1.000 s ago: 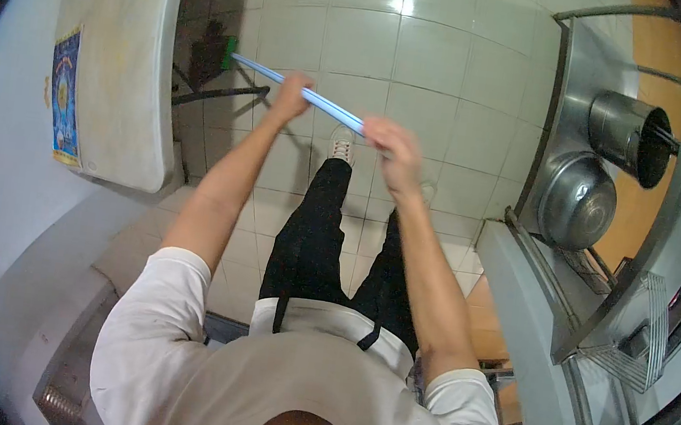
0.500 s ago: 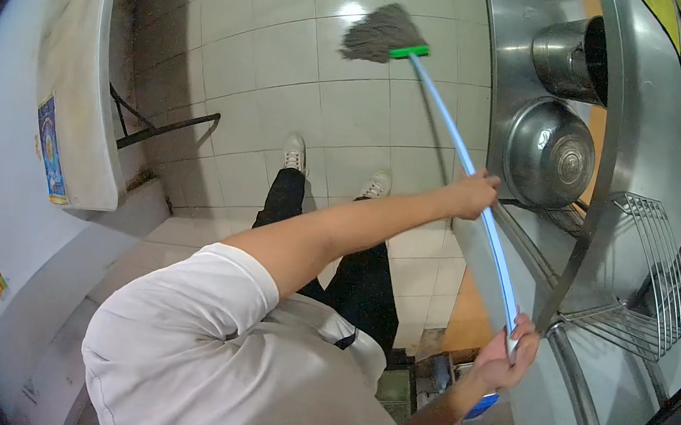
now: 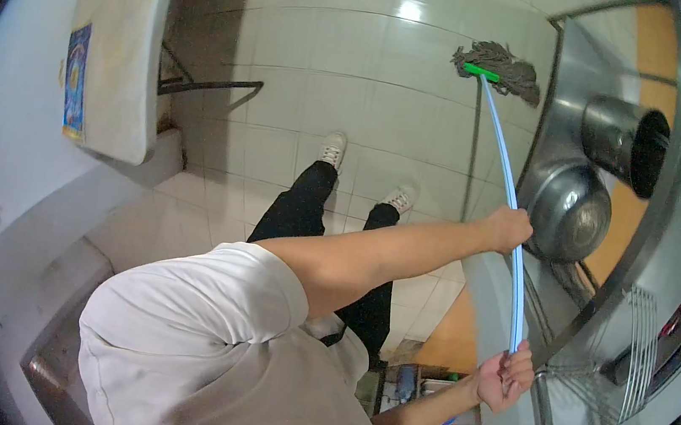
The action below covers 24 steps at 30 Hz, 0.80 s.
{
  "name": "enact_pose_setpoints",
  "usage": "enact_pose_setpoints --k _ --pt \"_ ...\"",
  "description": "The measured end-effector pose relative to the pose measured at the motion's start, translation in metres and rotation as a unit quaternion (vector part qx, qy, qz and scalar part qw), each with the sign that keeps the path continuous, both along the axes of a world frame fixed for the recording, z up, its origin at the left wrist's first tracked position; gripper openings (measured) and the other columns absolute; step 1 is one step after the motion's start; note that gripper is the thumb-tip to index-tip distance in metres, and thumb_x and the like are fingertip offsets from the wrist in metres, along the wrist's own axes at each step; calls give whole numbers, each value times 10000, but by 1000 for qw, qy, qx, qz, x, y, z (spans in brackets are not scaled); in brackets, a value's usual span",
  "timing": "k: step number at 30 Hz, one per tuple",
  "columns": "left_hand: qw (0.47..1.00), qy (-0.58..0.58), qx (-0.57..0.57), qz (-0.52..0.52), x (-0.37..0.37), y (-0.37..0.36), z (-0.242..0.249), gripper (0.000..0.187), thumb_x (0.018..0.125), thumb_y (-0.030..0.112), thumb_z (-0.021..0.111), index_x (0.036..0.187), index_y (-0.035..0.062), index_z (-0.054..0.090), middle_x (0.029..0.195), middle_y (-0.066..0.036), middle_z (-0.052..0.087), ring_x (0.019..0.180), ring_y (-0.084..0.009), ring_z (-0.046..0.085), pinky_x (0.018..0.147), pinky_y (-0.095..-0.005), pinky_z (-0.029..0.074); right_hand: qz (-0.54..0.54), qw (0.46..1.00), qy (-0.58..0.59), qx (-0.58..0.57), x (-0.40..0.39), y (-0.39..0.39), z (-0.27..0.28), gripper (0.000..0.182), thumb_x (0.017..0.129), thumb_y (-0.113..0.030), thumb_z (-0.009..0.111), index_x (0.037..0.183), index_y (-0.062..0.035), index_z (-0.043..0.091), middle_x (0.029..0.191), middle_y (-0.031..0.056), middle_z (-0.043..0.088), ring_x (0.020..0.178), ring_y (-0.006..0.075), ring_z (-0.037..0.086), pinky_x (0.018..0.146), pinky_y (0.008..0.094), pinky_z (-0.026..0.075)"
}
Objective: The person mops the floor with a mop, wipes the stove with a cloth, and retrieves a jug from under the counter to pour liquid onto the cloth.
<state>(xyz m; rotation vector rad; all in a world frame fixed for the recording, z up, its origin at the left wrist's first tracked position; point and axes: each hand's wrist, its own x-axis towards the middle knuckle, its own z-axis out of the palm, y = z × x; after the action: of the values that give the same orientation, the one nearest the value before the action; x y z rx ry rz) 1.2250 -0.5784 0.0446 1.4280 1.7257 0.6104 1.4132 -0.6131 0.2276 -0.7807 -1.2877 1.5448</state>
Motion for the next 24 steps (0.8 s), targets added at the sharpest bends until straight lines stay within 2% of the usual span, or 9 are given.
enact_pose_setpoints --k 3,9,13,15,16,17,19,22,24 --pt "994 -28 25 100 -54 -53 6 160 615 110 772 748 41 718 829 -136 678 938 -299 643 740 -409 566 95 995 38 -19 -59 -9 18 224 726 -156 479 586 -152 304 531 6 281 559 142 271 737 374 286" --pt "959 0 -15 283 -186 -177 -15 133 645 147 769 736 75 704 833 -163 638 868 -331 633 726 -436 562 227 972 28 -44 -217 -63 10 220 648 -166 534 566 -131 332 519 1 311 532 139 277 686 365 270" --pt "909 26 -37 415 -287 -296 -35 168 669 172 753 695 73 620 852 -159 600 886 -360 594 705 -478 527 351 931 64 -73 -335 -121 -41 236 621 -191 538 532 -113 333 495 2 299 521 156 261 638 364 249" --pt "873 91 10 478 -325 -361 -82 169 645 107 737 761 77 619 900 -141 607 916 -363 580 785 -462 493 427 897 59 -95 -392 -153 -76 244 623 -200 548 534 -84 353 501 17 297 530 173 260 632 361 247" --pt "832 103 9 546 -342 -393 -103 180 660 79 716 816 80 626 923 -140 612 941 -363 572 806 -455 485 456 881 46 -113 -418 -175 -94 250 624 -205 555 539 -69 363 510 27 301 536 181 261 632 359 250" --pt "819 188 12 542 -362 -429 -125 166 643 132 737 756 97 620 882 -141 596 917 -348 579 715 -482 502 487 862 53 -131 -440 -196 -117 246 651 -198 556 568 -54 375 545 36 333 559 188 286 662 365 285" --pt "808 212 -19 549 -397 -497 -149 118 661 88 690 729 73 595 816 -162 598 859 -382 574 718 -494 484 573 794 104 -176 -483 -233 -170 225 711 -170 548 616 -27 403 597 45 376 597 192 321 726 368 348" --pt "807 236 -34 540 -435 -580 -182 72 674 43 651 714 53 592 754 -193 608 806 -429 572 736 -498 466 581 775 84 -235 -535 -290 -215 211 762 -120 517 605 -20 418 592 69 410 623 204 391 709 351 370" --pt "791 254 -38 555 -440 -598 -181 86 661 37 659 716 50 594 759 -200 614 805 -437 570 740 -496 458 652 724 77 -210 -561 -307 -229 229 749 -159 474 585 -47 361 619 77 393 703 237 407 944 428 383"
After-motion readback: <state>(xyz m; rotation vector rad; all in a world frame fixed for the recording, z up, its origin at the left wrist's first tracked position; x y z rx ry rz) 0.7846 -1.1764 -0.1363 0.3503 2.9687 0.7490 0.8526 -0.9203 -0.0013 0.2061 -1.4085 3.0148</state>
